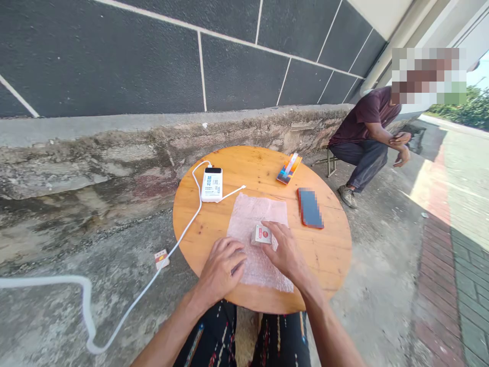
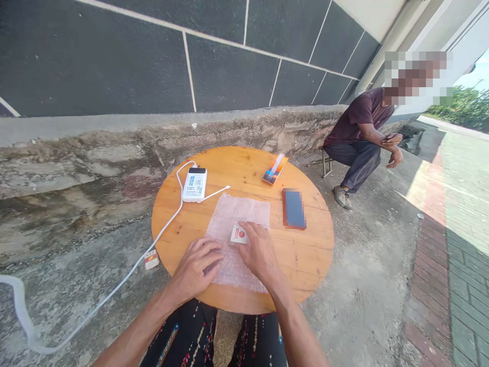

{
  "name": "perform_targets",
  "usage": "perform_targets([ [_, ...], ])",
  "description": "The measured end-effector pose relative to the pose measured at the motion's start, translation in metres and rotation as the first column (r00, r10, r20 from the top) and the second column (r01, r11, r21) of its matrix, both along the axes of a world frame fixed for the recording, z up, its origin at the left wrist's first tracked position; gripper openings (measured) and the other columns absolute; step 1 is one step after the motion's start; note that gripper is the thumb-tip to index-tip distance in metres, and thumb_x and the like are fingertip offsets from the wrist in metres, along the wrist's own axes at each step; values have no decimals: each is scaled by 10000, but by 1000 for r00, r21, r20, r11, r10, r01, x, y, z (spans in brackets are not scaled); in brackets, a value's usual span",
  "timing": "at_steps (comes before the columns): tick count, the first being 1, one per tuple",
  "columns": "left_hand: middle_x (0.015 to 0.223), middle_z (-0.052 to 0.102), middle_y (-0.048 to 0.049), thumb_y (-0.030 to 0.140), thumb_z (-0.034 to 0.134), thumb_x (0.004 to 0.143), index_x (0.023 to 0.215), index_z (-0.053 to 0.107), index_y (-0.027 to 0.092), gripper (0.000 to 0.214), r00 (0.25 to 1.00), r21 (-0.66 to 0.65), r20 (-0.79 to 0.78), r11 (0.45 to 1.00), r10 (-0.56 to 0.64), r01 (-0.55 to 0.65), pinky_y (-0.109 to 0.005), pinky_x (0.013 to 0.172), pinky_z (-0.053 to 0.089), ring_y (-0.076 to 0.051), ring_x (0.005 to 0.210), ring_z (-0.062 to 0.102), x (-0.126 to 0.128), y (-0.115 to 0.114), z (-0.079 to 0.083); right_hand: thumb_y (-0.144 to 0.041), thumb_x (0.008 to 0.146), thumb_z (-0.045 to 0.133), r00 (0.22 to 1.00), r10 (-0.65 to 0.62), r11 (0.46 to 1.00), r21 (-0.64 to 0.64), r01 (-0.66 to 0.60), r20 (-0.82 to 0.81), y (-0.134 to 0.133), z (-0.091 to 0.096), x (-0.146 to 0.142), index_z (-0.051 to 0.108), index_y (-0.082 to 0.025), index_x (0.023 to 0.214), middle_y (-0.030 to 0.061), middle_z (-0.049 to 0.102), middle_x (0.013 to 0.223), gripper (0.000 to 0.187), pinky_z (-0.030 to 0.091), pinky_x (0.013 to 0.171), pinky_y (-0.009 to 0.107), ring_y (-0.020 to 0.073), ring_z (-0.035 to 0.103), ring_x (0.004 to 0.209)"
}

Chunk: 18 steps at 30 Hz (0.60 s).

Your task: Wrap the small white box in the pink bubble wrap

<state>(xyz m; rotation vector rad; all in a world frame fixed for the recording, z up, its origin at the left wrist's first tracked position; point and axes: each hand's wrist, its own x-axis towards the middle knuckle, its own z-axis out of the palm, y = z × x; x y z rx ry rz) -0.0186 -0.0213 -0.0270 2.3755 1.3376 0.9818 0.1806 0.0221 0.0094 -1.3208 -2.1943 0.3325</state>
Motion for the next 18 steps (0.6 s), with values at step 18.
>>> perform_targets([
  [18, 1038, 631, -35, 108, 578, 796, 881, 660, 213, 158, 1000, 6, 10, 1000, -5, 5, -434, 944, 395, -226, 1045, 485, -1, 0, -1, -67, 731, 531, 993, 41, 999, -19, -39, 114, 3, -1, -1, 520, -170, 1224, 115, 599, 1171, 503, 438, 910, 442, 269, 536, 1076],
])
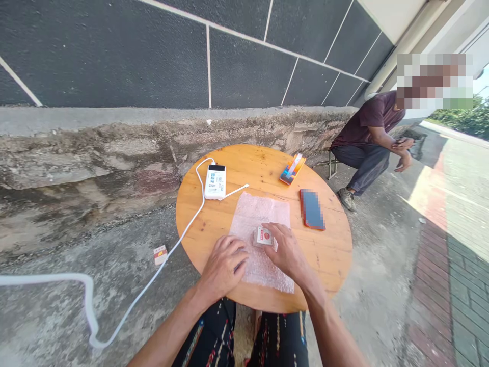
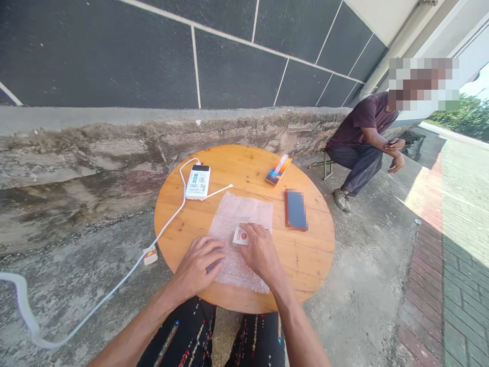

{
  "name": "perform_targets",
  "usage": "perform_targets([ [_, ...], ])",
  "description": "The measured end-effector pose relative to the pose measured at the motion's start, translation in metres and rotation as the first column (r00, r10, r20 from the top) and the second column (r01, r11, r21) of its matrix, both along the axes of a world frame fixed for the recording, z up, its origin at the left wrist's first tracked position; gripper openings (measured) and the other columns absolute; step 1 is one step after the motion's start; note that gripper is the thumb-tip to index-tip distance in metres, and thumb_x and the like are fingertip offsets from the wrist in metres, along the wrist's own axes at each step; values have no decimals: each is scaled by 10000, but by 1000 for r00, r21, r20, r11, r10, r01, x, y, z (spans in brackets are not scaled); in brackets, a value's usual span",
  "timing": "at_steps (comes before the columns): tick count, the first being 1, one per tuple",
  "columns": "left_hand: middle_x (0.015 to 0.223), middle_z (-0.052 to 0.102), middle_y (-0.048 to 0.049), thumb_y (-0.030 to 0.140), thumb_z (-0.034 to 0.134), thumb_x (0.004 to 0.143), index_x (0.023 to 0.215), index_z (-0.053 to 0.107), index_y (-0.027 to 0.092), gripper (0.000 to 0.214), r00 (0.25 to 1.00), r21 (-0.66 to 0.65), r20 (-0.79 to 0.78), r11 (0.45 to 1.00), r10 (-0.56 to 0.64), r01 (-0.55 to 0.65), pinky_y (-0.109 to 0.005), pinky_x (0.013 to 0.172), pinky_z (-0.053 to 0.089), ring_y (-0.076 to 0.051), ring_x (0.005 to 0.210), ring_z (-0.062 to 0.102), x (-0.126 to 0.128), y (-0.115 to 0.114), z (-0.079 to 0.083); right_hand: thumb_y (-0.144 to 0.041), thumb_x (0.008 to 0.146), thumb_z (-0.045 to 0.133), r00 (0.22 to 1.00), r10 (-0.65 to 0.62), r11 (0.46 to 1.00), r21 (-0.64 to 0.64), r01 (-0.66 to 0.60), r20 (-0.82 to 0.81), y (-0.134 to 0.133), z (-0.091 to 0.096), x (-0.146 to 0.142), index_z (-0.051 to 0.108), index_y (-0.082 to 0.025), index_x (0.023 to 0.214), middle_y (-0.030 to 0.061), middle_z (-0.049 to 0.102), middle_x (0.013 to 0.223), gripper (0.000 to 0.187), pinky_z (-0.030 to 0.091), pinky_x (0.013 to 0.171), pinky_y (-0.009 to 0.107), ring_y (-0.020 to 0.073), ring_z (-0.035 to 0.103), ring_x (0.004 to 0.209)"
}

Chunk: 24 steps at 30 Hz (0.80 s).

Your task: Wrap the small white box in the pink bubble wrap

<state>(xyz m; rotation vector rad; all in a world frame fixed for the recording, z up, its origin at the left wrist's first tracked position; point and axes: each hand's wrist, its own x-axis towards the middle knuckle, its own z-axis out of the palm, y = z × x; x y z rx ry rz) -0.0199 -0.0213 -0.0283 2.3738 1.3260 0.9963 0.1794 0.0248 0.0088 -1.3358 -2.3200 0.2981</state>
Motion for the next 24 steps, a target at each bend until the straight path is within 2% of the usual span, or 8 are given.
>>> perform_targets([
  [10, 1032, 633, -34, 99, 573, 790, 885, 662, 217, 176, 1000, -8, 0, 1000, 12, -12, -406, 929, 410, -220, 1049, 496, 1, 0, 0, -72, 746, 559, 999, 2, 1000, -11, -1, 43, 0, 1, -1, 530, -158, 1217, 110, 601, 1174, 480, 421, 924, 427, 262, 534, 1082],
  [13, 1026, 633, -34, 100, 570, 789, 881, 659, 219, 174, 1000, -9, 2, 1000, 7, -7, -405, 927, 410, -221, 1045, 498, 1, -1, 2, -118, 776, 585, 999, -12, 1000, 18, 11, 52, -6, 3, 5, 496, -164, 1260, 124, 544, 1266, 494, 400, 943, 438, 277, 499, 1141],
  [16, 1045, 628, -34, 94, 571, 776, 890, 652, 217, 186, 1000, -9, 10, 1000, 2, -1, -404, 932, 408, -224, 1056, 490, 0, -1, 3, -198, 829, 592, 999, -34, 997, 69, 32, 28, -28, 10, 17, 499, -202, 1253, 118, 500, 1310, 434, 387, 941, 435, 276, 475, 1164],
  [19, 1076, 617, -43, 94, 572, 760, 908, 648, 213, 205, 1000, -10, 23, 1000, -1, 1, -409, 937, 409, -229, 1066, 485, 0, -1, 4, -215, 858, 582, 996, 50, 999, -1, -50, 69, -63, 12, 25, 573, -244, 1116, 69, 580, 1171, 260, 397, 876, 404, 242, 530, 1029],
  [21, 1082, 615, -49, 98, 562, 761, 919, 649, 213, 214, 1000, -4, 31, 1000, -4, 4, -413, 937, 415, -231, 1066, 489, -1, -1, 4, -190, 843, 591, 988, 73, 996, -53, -67, 139, -82, 7, 25, 591, -231, 1049, 65, 592, 1137, 210, 394, 831, 402, 241, 533, 960],
  [24, 1095, 614, -53, 116, 559, 766, 934, 646, 217, 215, 1000, 12, 24, 1000, -18, 18, -425, 951, 416, -235, 1086, 491, -3, -4, 9, -115, 864, 513, 985, 39, 999, 2, -39, 169, -96, -11, 19, 598, -198, 961, 75, 608, 1085, 153, 379, 808, 402, 235, 529, 914],
])
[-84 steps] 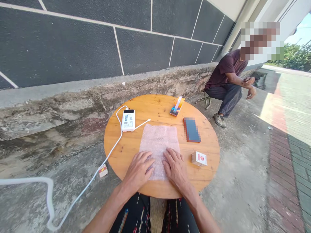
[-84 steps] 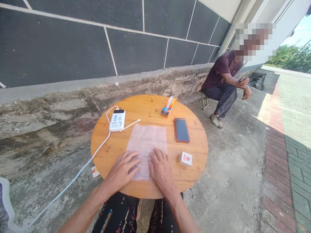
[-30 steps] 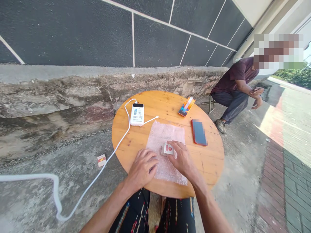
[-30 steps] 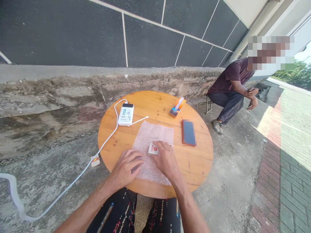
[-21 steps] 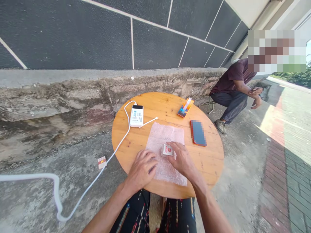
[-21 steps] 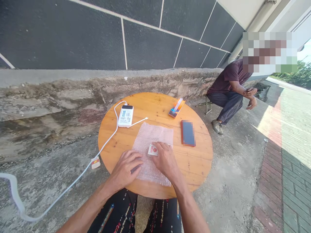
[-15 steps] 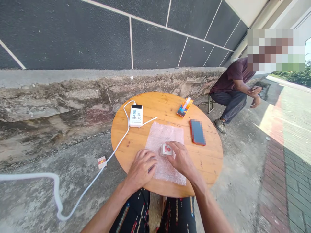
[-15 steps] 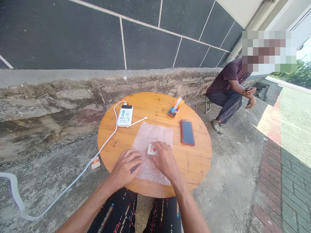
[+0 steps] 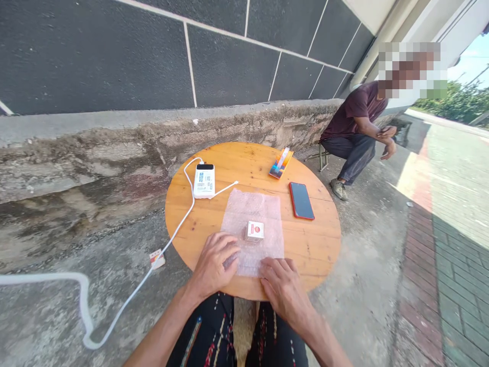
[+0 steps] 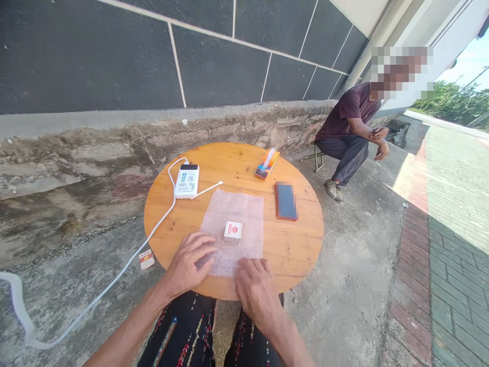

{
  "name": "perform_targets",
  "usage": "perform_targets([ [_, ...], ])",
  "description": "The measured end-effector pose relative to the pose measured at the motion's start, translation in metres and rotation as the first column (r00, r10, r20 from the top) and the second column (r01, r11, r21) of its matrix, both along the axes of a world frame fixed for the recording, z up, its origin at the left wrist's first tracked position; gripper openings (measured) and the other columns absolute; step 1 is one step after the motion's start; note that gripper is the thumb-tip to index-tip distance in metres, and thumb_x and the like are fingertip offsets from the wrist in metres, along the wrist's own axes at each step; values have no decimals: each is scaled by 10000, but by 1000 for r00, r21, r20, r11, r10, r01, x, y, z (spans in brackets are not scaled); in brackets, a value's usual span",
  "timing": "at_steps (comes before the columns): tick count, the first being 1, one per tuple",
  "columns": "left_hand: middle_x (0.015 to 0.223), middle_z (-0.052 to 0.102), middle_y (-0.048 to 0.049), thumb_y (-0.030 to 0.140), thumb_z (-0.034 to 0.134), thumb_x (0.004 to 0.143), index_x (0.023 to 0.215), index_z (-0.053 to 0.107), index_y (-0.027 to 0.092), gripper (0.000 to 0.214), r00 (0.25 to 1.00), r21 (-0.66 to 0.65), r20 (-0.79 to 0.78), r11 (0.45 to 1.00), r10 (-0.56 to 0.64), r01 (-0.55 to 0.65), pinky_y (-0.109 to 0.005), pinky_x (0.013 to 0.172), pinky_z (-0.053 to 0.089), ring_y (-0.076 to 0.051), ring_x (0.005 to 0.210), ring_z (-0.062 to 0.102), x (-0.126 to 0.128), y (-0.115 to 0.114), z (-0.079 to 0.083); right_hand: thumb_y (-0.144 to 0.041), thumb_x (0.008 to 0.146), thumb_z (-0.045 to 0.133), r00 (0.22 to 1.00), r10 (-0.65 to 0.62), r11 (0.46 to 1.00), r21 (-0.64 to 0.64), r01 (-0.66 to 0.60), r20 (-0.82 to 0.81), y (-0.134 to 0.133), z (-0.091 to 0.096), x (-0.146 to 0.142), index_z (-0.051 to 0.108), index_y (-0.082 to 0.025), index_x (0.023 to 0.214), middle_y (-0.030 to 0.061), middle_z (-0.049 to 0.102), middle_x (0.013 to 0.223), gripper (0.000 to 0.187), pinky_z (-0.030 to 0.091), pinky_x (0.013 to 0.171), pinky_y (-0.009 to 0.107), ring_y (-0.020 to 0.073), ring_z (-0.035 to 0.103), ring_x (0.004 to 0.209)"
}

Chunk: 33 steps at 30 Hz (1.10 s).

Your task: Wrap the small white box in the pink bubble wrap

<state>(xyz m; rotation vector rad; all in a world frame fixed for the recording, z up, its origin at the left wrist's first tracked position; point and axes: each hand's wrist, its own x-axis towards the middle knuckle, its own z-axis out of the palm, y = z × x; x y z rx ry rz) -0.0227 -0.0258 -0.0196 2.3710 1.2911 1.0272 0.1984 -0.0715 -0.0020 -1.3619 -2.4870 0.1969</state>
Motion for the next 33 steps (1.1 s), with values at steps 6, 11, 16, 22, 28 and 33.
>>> perform_targets([
  [6, 1348, 479, -73, 212, 675, 683, 1097, 604, 231, 421, 988, -18, -134, 997, -75, 74, -503, 1072, 323, -306, 1284, 355, 4, -17, 19, -73, 867, 444, 991, -54, 997, 43, 60, -122, 12, -9, -4, 560, -172, 843, 73, 629, 1000, 154, 375, 784, 378, 210, 546, 859],
  [11, 1292, 530, -64, 138, 586, 783, 929, 641, 224, 178, 992, 57, -128, 998, -2, 9, -479, 1045, 351, -270, 1257, 403, 20, -5, 24, -74, 843, 457, 972, -79, 996, 21, 86, -221, 30, 19, 0, 552, -179, 839, 74, 631, 1049, 143, 385, 821, 374, 214, 563, 919],
  [16, 1096, 637, -37, 129, 544, 812, 737, 606, 207, 125, 997, 19, -36, 998, 61, -60, -411, 930, 423, -218, 1062, 547, 30, 24, 34, -263, 864, 570, 969, -94, 993, 42, 106, -226, 44, 36, 8, 535, -190, 1124, 93, 618, 1149, 272, 388, 881, 407, 249, 557, 1011],
  [22, 988, 687, -34, 146, 557, 786, 747, 621, 206, 96, 994, -116, 18, 988, 107, -104, -366, 844, 468, -208, 946, 617, 38, 47, 41, -212, 860, 545, 922, -239, 969, -7, 249, -303, 72, 24, 14, 554, -201, 1149, 47, 691, 898, 289, 446, 795, 361, 218, 616, 845],
  [28, 934, 695, -1, 124, 564, 775, 725, 624, 210, 117, 989, -225, 75, 968, 130, -110, -311, 817, 473, -178, 900, 635, 44, 58, 40, -250, 861, 523, 859, -303, 953, -132, 273, -412, 92, 7, 17, 565, -194, 1146, 44, 707, 868, 293, 475, 763, 351, 213, 635, 813],
  [33, 907, 675, -10, 157, 556, 809, 724, 616, 204, 115, 991, -268, 105, 962, 87, -56, -290, 801, 480, -165, 881, 630, 42, 62, 38, -360, 869, 544, 775, -348, 931, -287, 223, -527, 89, 5, 25, 573, -212, 1161, 57, 693, 961, 328, 484, 787, 357, 216, 639, 881],
])
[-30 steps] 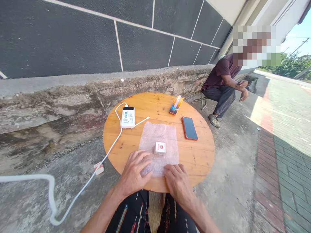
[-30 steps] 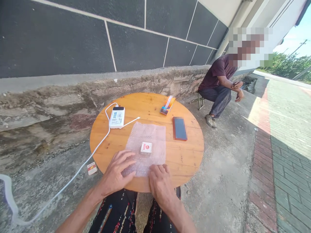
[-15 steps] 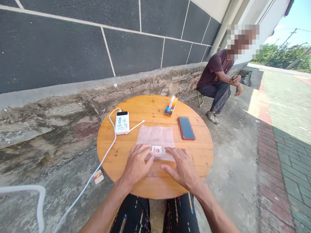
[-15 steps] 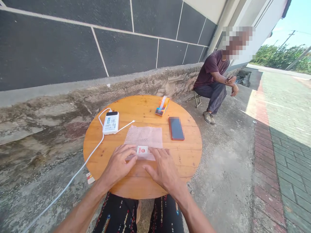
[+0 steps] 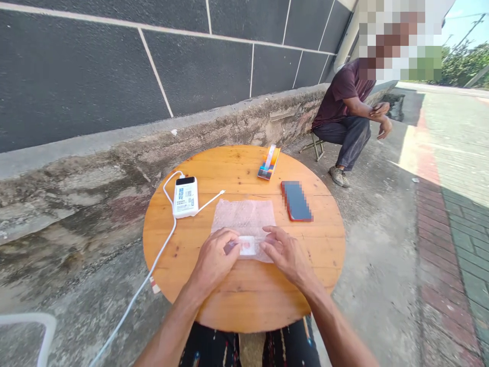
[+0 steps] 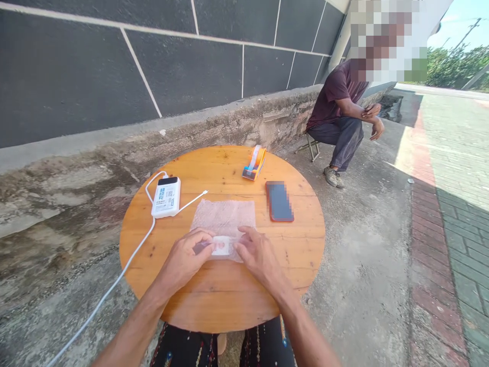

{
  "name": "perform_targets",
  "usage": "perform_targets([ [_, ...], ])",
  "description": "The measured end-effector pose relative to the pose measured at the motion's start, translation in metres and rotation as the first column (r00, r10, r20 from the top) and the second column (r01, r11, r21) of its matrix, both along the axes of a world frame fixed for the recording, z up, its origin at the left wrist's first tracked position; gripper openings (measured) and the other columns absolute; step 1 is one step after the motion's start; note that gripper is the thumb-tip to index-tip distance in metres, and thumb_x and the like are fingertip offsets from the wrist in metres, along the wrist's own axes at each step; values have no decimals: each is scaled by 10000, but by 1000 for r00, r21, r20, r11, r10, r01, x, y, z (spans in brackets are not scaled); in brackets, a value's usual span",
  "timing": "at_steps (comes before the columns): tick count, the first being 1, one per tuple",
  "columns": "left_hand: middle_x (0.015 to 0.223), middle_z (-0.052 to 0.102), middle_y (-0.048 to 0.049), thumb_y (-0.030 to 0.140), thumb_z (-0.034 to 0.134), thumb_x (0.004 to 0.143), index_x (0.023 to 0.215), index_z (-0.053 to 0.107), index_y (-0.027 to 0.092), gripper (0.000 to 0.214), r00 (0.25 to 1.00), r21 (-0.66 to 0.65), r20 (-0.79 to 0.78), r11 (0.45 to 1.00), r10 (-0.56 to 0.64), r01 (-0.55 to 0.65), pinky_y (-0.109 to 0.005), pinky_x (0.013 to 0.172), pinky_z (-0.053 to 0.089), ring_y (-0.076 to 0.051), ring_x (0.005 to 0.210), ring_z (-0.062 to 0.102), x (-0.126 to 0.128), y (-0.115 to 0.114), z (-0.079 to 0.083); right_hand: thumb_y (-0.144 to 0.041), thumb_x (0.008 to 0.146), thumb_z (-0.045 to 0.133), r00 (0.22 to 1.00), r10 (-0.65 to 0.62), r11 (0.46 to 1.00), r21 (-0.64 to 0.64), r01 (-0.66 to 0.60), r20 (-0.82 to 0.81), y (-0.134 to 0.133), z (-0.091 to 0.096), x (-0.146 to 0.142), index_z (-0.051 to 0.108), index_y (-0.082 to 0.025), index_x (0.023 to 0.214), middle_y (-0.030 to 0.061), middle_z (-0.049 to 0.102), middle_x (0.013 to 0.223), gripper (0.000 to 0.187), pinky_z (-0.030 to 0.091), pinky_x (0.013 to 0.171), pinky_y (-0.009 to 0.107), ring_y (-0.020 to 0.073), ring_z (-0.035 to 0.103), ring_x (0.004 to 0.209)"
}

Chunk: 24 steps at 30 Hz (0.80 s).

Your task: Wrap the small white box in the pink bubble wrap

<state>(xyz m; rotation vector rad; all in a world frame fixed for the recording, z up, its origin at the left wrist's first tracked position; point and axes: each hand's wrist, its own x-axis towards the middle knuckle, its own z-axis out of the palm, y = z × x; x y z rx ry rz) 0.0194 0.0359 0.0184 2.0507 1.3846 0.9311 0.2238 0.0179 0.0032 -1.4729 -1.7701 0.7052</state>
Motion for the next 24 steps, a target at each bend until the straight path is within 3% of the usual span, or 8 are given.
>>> perform_targets([
  [4, 1045, 643, -47, 175, 545, 827, 745, 625, 202, 117, 1000, 47, -3, 998, -28, 28, -324, 863, 482, -190, 988, 608, -7, -6, 0, -411, 902, 508, 976, -27, 999, -29, 21, -216, 12, 11, 18, 624, -228, 1075, 49, 678, 1017, 277, 485, 820, 339, 204, 621, 959],
  [7, 1198, 576, -67, 164, 529, 831, 754, 625, 205, 129, 998, 134, -32, 990, -45, 49, -364, 925, 466, -218, 1103, 558, -12, -18, 1, -402, 898, 516, 969, 76, 997, -12, -81, -237, 33, 24, 29, 646, -204, 997, 48, 684, 964, 257, 494, 801, 331, 192, 630, 901],
  [11, 1257, 535, -56, 132, 514, 833, 761, 613, 217, 150, 994, 192, -89, 978, -64, 80, -392, 962, 446, -231, 1177, 494, -14, -37, 1, -348, 870, 567, 931, 365, 931, 18, -365, 14, 47, 39, 19, 646, -211, 1023, 45, 677, 1024, 219, 480, 834, 334, 188, 619, 944],
  [14, 1271, 525, -56, 114, 511, 827, 762, 604, 217, 153, 992, 200, -107, 976, -67, 88, -404, 963, 447, -239, 1186, 477, -13, -45, 0, -314, 802, 654, 843, 472, 868, 31, -496, 258, 41, 40, -2, 590, -230, 1162, 59, 637, 1161, 375, 440, 911, 373, 220, 575, 1077],
  [18, 1286, 510, -57, 104, 506, 828, 777, 596, 217, 153, 992, 181, -104, 980, -68, 86, -409, 972, 442, -239, 1195, 468, -15, -48, -4, -200, 742, 661, 775, 420, 879, 0, -476, 472, 31, 30, -20, 543, -215, 1235, 83, 641, 1149, 507, 417, 901, 400, 249, 580, 1057],
  [24, 1284, 507, -62, 110, 502, 832, 769, 594, 214, 153, 993, 173, -99, 982, -60, 77, -408, 975, 436, -238, 1187, 477, -19, -52, -5, -155, 720, 619, 796, 333, 916, 26, -400, 505, 33, 24, -25, 514, -176, 1269, 99, 645, 1123, 559, 404, 894, 400, 257, 582, 1011],
])
